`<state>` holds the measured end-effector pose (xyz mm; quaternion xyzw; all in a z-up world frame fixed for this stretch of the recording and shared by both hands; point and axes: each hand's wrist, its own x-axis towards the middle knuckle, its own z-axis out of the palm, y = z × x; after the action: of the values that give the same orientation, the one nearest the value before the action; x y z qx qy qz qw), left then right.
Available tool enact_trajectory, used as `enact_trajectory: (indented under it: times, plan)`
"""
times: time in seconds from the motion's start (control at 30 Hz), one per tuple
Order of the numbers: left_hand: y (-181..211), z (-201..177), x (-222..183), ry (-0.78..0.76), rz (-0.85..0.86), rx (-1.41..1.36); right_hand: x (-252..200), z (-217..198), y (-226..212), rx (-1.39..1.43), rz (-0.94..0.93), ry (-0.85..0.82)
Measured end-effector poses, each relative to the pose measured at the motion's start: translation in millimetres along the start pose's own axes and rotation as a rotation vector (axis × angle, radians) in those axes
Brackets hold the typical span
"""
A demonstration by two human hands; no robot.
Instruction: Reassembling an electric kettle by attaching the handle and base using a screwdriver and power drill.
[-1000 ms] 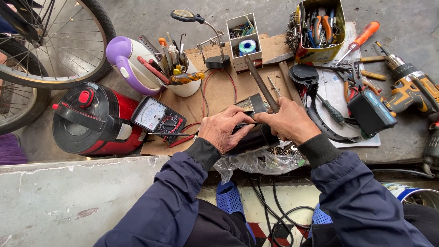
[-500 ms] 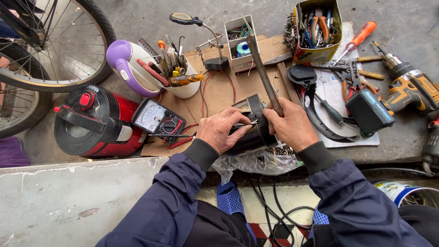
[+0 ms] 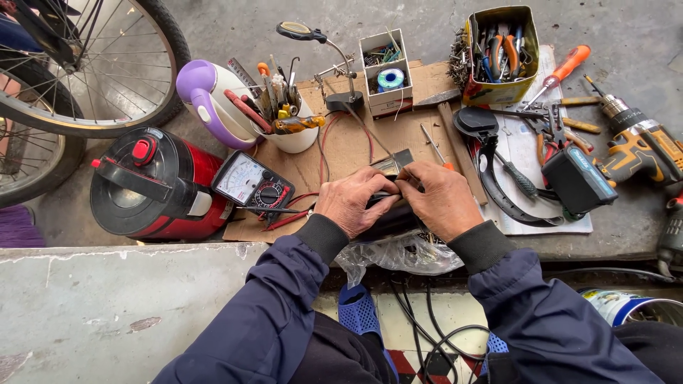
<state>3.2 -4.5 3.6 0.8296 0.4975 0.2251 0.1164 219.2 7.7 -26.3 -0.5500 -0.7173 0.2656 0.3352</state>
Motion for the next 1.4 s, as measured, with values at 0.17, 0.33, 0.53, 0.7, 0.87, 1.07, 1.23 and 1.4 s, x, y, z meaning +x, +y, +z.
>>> enact_trajectory:
  times: [0.17,0.33,0.53,0.7,0.87,1.07,1.23,1.4]
  plan:
    - [-0.8,1.3,-0.1,0.008,0.003,-0.014,-1.4,-2.0,3.5,-0.049,-0.048,-0.039]
    - [-3.9,5.2,0.1,0.012,0.0,-0.02,-1.9,-8.7,4.8,-0.003,-0.131,-0.083]
    - [-1.4,1.7,1.5,0.04,0.011,-0.029,-13.6,-18.8,13.8,0.179,0.056,-0.064]
    - [2.2,-3.1,2.1,0.045,0.007,-0.044,-18.3,-26.2,57.0,0.371,0.342,0.109]
    - [2.3,-2.9,1.8,0.04,0.005,-0.035,-20.3,-29.4,74.3,0.459,0.48,0.206]
    - [0.3,-2.0,2.1,0.041,0.01,-0.036,-29.2,-40.0,87.3,0.633,0.499,0.217]
    - [2.1,-3.9,1.6,0.024,-0.001,-0.043,-31.4,-65.7,77.0,0.574,0.527,0.253]
    - [-1.2,-0.1,2.7,-0.02,0.04,0.01,-28.8,-86.9,94.7,0.389,0.681,0.159]
